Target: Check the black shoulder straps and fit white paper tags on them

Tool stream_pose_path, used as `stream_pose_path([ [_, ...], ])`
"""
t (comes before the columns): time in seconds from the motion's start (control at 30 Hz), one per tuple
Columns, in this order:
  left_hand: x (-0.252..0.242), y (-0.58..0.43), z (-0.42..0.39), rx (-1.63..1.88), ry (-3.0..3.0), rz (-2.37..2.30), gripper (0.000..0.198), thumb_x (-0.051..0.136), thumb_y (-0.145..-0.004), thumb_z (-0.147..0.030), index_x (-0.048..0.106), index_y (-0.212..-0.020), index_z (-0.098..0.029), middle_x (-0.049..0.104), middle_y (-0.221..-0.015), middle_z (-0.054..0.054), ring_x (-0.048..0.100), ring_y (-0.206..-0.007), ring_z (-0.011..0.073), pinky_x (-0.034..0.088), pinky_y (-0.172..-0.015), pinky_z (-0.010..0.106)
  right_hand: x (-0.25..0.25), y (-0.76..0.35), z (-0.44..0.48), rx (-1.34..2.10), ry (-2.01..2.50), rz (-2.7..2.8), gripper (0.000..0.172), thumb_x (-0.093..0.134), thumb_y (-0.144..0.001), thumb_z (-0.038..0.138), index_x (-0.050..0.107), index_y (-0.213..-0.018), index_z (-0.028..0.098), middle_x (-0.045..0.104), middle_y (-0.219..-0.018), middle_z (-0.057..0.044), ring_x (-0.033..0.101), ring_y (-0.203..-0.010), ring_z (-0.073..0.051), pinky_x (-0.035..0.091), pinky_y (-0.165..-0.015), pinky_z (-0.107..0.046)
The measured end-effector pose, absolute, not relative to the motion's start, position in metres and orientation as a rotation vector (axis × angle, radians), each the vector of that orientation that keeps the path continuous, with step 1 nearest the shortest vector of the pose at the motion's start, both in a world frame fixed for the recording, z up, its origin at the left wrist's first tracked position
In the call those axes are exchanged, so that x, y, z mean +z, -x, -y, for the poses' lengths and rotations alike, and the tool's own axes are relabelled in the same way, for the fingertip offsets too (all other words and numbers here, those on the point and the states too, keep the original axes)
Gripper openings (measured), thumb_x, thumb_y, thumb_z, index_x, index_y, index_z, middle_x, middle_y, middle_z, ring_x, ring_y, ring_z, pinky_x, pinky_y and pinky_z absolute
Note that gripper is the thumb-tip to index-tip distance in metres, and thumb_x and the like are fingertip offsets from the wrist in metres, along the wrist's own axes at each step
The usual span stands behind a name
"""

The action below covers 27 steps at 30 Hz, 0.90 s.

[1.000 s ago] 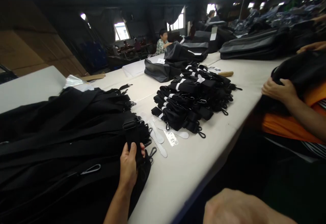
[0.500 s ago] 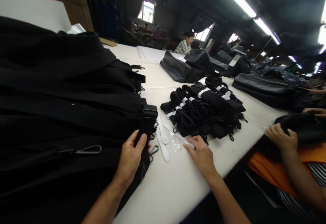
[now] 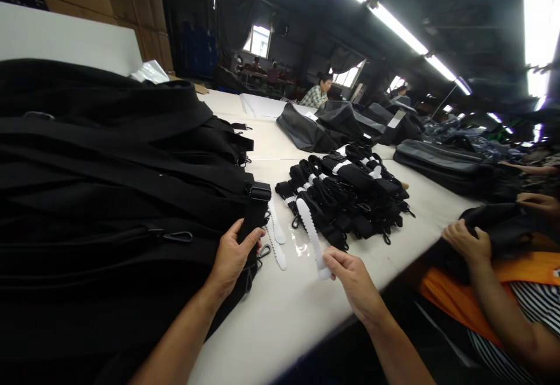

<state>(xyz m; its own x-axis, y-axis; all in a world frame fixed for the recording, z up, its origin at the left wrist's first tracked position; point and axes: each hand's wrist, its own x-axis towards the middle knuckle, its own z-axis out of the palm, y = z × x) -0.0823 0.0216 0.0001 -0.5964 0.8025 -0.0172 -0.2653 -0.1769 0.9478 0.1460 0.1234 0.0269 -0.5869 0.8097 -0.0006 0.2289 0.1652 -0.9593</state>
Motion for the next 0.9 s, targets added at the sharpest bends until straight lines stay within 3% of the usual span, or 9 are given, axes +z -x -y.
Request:
stream_pose_path([
  [0.2, -0.003, 0.079, -0.024, 1.841, -0.704, -1.375, 0.039, 0.083, -0.066, -0.032, 0.063, -0.094, -0.014, 0.068, -0.084, 0.002, 0.055, -0.061, 0.0090, 0.047, -0.054, 0.018, 0.002, -0.080, -0.137, 1.821, 0.850, 1.659, 0.042, 0.079, -0.068, 0.053, 0.069, -0.069, 0.012, 0.054, -0.063, 0.000, 0.040, -0.058, -0.009, 0.033, -0.055, -0.023],
  [0.4, -0.003, 0.079, -0.026, 1.918, -0.661, -1.406, 0.043, 0.080, -0.068, -0.032, 0.061, -0.100, -0.013, 0.067, -0.080, 0.002, 0.056, -0.061, 0.0116, 0.048, -0.055, 0.022, -0.011, -0.039, -0.129, 2.045, 0.692, 1.741, 0.045, 0.075, -0.072, 0.056, 0.070, -0.072, 0.011, 0.056, -0.059, -0.002, 0.040, -0.043, -0.008, 0.025, -0.034, -0.021],
  [0.47, -0.003, 0.080, -0.027, 1.921, -0.642, -1.431, 0.041, 0.078, -0.068, -0.031, 0.061, -0.101, -0.013, 0.067, -0.079, 0.002, 0.057, -0.062, 0.0130, 0.048, -0.055, 0.023, -0.008, -0.039, -0.134, 2.055, 0.656, 1.765, 0.039, 0.077, -0.073, 0.049, 0.073, -0.080, 0.011, 0.061, -0.066, -0.004, 0.045, -0.048, -0.009, 0.030, -0.037, -0.021],
  [0.6, -0.001, 0.076, -0.027, 1.859, -0.677, -1.511, 0.041, 0.080, -0.062, -0.021, 0.064, -0.098, -0.014, 0.070, -0.084, 0.004, 0.063, -0.073, 0.0183, 0.051, -0.064, 0.026, 0.004, -0.040, -0.154, 1.856, 0.602, 1.792, 0.034, 0.076, -0.078, 0.044, 0.073, -0.097, 0.016, 0.065, -0.080, -0.002, 0.052, -0.061, -0.008, 0.043, -0.057, -0.021],
  [0.73, 0.000, 0.077, -0.029, 1.741, -0.743, -1.705, 0.042, 0.079, -0.061, -0.018, 0.065, -0.101, -0.016, 0.072, -0.090, 0.004, 0.066, -0.086, 0.0226, 0.051, -0.077, 0.029, 0.008, -0.032, -0.165, 1.809, 0.500, 1.979, 0.036, 0.070, -0.083, 0.048, 0.069, -0.073, 0.014, 0.058, -0.064, 0.000, 0.049, -0.056, -0.009, 0.039, -0.055, -0.023],
  [0.9, -0.004, 0.081, -0.022, 1.556, -0.868, -1.820, 0.044, 0.075, -0.066, -0.032, 0.063, -0.106, -0.019, 0.074, -0.096, 0.004, 0.069, -0.089, 0.0261, 0.055, -0.079, 0.033, -0.003, -0.032, -0.164, 1.909, 0.582, 2.040, 0.039, 0.073, -0.077, 0.051, 0.065, -0.067, 0.014, 0.057, -0.056, 0.001, 0.048, -0.050, -0.009, 0.036, -0.050, -0.022],
])
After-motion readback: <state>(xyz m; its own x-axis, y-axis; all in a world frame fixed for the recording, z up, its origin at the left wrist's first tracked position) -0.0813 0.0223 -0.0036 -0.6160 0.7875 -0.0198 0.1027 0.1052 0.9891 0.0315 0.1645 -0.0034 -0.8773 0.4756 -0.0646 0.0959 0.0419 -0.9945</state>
